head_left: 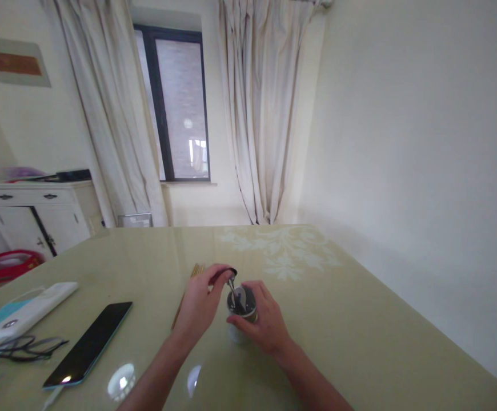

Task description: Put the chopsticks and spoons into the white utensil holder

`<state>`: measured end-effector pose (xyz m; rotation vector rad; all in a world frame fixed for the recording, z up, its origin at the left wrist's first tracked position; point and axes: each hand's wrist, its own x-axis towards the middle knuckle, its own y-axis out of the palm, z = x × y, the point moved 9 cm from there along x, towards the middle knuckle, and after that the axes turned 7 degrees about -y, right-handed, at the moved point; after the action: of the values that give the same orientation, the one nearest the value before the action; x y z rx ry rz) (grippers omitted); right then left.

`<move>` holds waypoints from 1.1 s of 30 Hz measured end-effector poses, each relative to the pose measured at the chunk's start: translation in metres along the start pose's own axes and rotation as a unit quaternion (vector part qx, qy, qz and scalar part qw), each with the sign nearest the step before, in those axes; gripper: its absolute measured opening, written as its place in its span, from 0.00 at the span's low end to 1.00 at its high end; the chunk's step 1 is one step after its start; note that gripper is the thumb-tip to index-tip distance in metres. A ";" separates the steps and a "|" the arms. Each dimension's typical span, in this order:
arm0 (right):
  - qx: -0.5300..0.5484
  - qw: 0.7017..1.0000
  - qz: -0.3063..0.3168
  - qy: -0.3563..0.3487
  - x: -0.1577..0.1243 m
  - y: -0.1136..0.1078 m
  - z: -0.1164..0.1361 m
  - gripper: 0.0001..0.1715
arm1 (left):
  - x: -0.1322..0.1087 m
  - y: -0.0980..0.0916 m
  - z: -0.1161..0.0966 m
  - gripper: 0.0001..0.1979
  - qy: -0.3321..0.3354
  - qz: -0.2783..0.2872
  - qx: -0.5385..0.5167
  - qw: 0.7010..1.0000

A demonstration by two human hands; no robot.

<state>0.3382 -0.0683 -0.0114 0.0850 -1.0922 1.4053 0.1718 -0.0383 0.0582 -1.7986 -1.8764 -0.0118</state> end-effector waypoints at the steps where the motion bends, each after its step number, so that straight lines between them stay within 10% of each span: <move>1: -0.001 1.000 -0.002 0.000 0.000 0.000 -0.001 0.37 | 0.004 -0.011 -0.004 0.16 0.002 -0.023 -0.018 1.000; 5: -0.001 1.000 -0.004 0.000 0.000 0.000 -0.003 0.36 | 0.035 -0.072 0.008 0.24 -0.031 -0.106 -0.155 0.982; 10: -0.002 1.000 -0.005 0.003 0.000 0.001 -0.004 0.37 | 0.073 -0.112 0.086 0.25 -0.190 -0.075 -0.170 0.964; 19: -0.003 1.000 0.000 0.006 -0.001 0.001 -0.005 0.37 | 0.071 -0.091 0.181 0.26 -0.327 0.006 -0.036 0.944; 33: -0.002 1.000 0.002 0.011 0.001 -0.001 -0.002 0.38 | 0.077 -0.075 0.195 0.13 -0.278 -0.019 0.184 0.943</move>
<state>0.3395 -0.0667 -0.0113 0.0646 -1.0785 1.4046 0.0335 0.0954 -0.0534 -1.6014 -2.0997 0.8583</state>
